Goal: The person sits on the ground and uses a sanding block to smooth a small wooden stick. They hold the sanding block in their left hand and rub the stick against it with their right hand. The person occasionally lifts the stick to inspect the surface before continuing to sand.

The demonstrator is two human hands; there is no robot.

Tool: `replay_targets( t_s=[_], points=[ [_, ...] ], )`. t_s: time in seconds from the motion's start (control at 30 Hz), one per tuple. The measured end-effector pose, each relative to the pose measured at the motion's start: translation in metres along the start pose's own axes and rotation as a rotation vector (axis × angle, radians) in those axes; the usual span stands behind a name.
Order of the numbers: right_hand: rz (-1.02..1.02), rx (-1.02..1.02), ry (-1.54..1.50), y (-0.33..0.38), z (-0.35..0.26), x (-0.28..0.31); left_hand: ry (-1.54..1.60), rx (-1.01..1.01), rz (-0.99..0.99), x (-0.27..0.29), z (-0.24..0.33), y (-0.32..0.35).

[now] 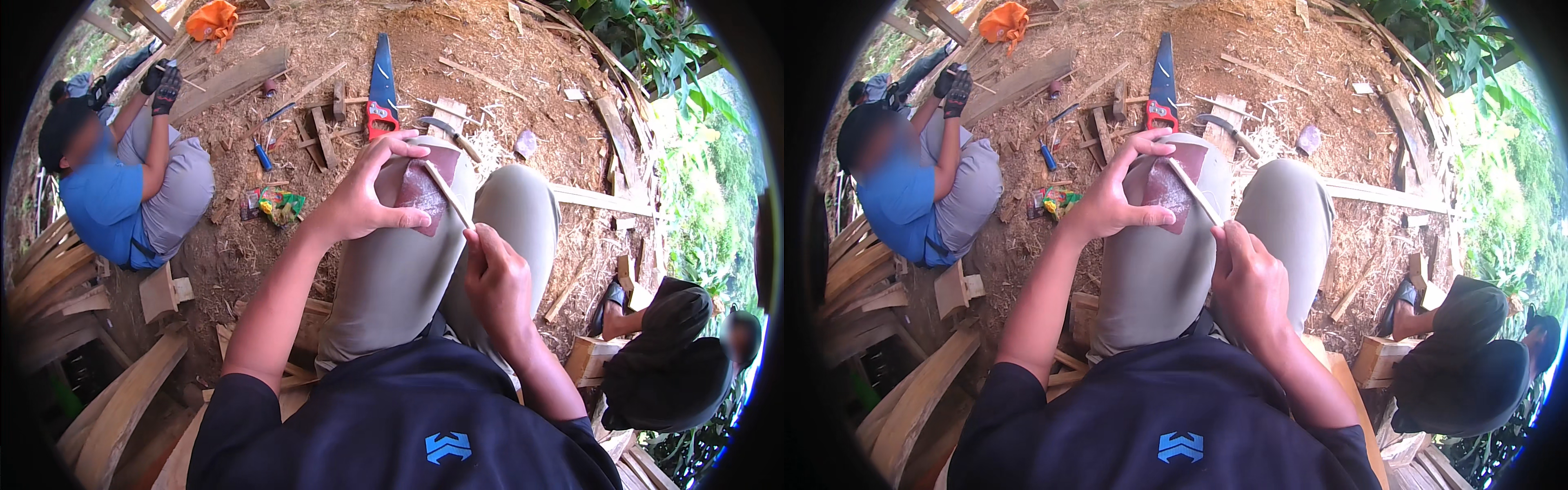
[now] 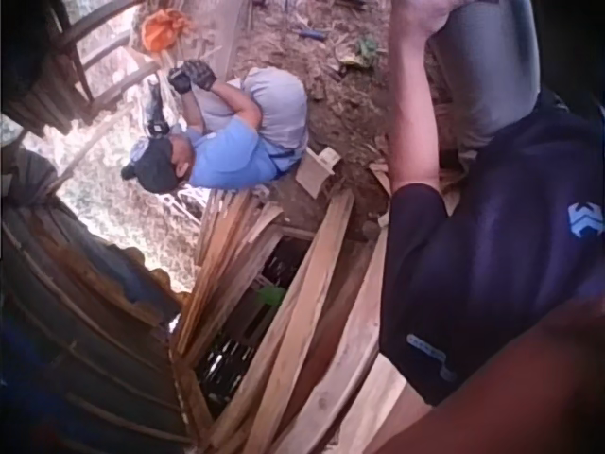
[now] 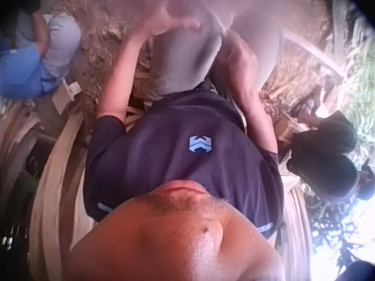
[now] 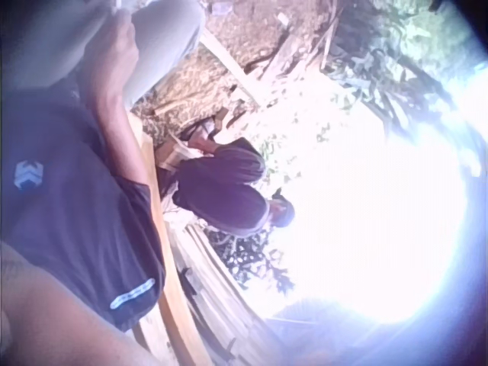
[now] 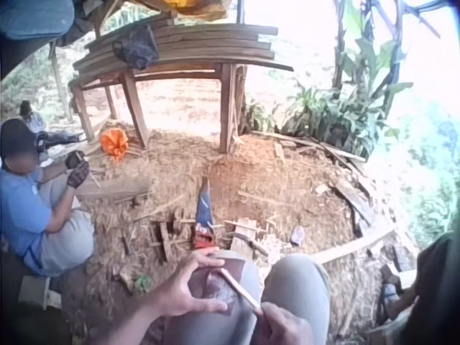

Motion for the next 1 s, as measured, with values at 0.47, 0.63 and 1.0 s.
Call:
replay_targets(
  t_s=[0.47,0.63,1.0],
  points=[
    [0.048,0.104,0.196,-0.007,-0.019,0.002,-0.008,0.021,-0.014,0.001,0.006,-0.005],
    [0.048,0.119,0.208,0.009,-0.017,-0.002,-0.006,0.050,-0.015,0.001,0.001,0.001],
    [0.055,0.125,0.223,0.003,-0.016,-0.003,-0.027,0.048,-0.046,0.002,0.000,0.000]
  ],
)
Point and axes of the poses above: each hand's wrist, its own y-axis away from the middle knuckle, its own x-axis out of the back of the hand, z = x × y, the point moved 7 cm from there along -y, towards the middle knuckle, and after that the axes turned 5 degrees about y, right-handed, at the moved point
